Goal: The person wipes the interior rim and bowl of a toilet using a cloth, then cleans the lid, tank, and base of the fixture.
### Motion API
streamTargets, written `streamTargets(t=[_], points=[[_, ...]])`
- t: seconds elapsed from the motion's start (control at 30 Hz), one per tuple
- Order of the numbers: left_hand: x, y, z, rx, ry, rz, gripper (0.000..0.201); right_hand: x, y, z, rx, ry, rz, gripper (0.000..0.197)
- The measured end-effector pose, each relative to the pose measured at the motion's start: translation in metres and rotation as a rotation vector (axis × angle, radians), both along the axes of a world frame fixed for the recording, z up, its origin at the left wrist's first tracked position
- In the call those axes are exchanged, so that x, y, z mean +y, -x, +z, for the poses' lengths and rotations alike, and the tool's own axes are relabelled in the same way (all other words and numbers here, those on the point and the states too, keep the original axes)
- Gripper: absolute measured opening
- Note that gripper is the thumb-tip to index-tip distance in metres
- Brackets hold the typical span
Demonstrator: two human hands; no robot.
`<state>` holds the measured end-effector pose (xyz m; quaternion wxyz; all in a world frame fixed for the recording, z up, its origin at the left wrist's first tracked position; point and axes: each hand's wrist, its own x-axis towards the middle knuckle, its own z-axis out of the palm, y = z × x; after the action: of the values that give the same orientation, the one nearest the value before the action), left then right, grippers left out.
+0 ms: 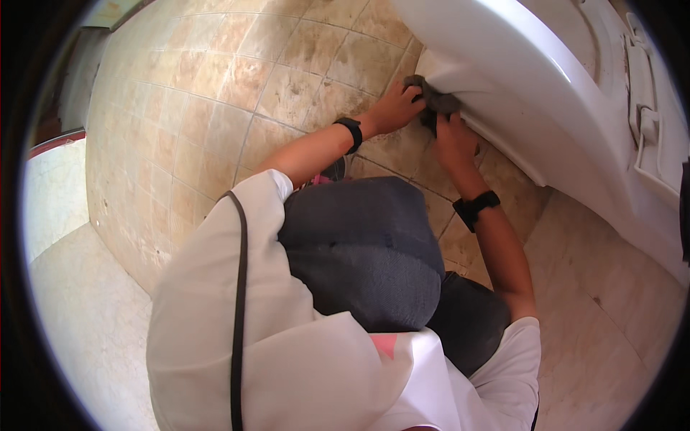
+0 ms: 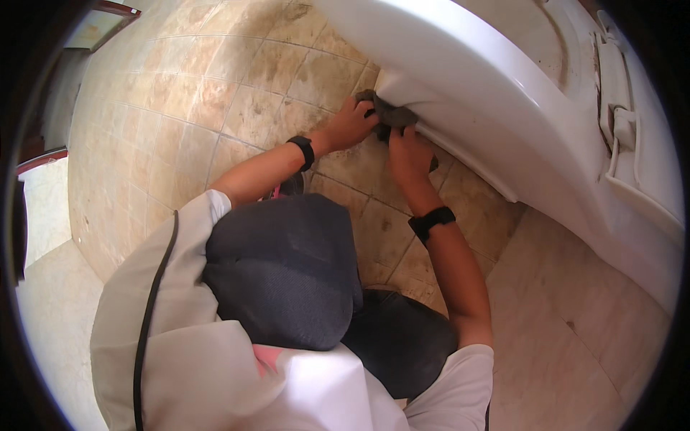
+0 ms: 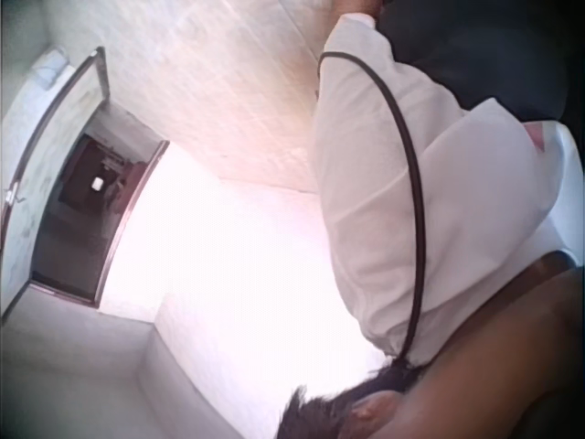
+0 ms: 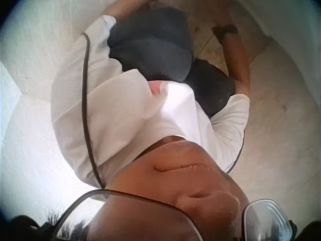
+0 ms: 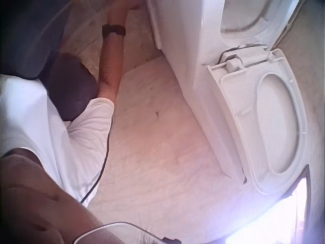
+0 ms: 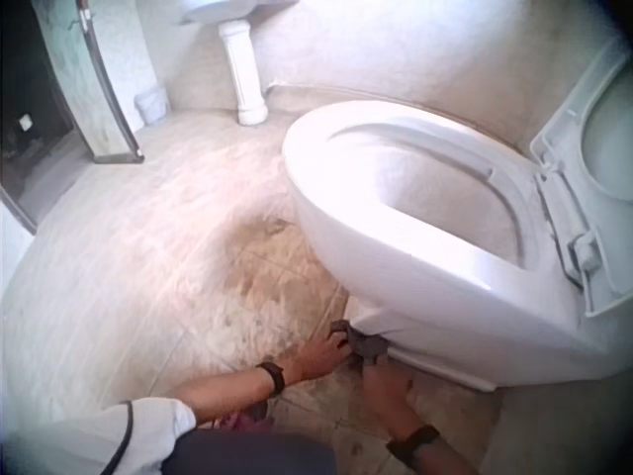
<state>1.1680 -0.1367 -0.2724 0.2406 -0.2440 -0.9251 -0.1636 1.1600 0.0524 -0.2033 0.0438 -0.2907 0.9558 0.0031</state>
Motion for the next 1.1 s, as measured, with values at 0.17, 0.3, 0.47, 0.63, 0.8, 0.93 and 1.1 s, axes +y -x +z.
streamTargets(t=[0.17,0.3,0.47,0.63,0.8,0.93,1.1], points=[[0.004,-0.011,-0.013,-0.194,0.102,-0.017,0.020,0.012,0.022,-0.016,-0.159,0.014,0.028,0.045],[0.033,-0.009,0.000,-0.073,-0.028,-0.076,0.016,0.049,0.016,-0.008,-0.141,0.112,-0.083,0.051],[0.046,-0.022,0.082,0.292,-0.136,-0.244,0.022,0.103,-0.042,0.049,0.381,0.189,-0.123,0.057],[0.116,0.018,0.154,0.620,-0.165,-0.283,0.039,0.149,-0.022,0.119,0.846,0.360,-0.209,0.041],[0.132,0.067,0.133,0.355,-0.291,-0.340,0.030,0.142,0.003,0.103,0.891,0.315,-0.257,0.037],[0.111,0.059,0.081,0.330,0.099,-0.066,0.027,0.124,0.004,0.072,0.738,0.265,-0.261,0.030],[0.090,0.051,0.029,0.434,0.265,-0.111,0.014,0.134,0.011,0.006,0.545,0.142,-0.056,0.023]])
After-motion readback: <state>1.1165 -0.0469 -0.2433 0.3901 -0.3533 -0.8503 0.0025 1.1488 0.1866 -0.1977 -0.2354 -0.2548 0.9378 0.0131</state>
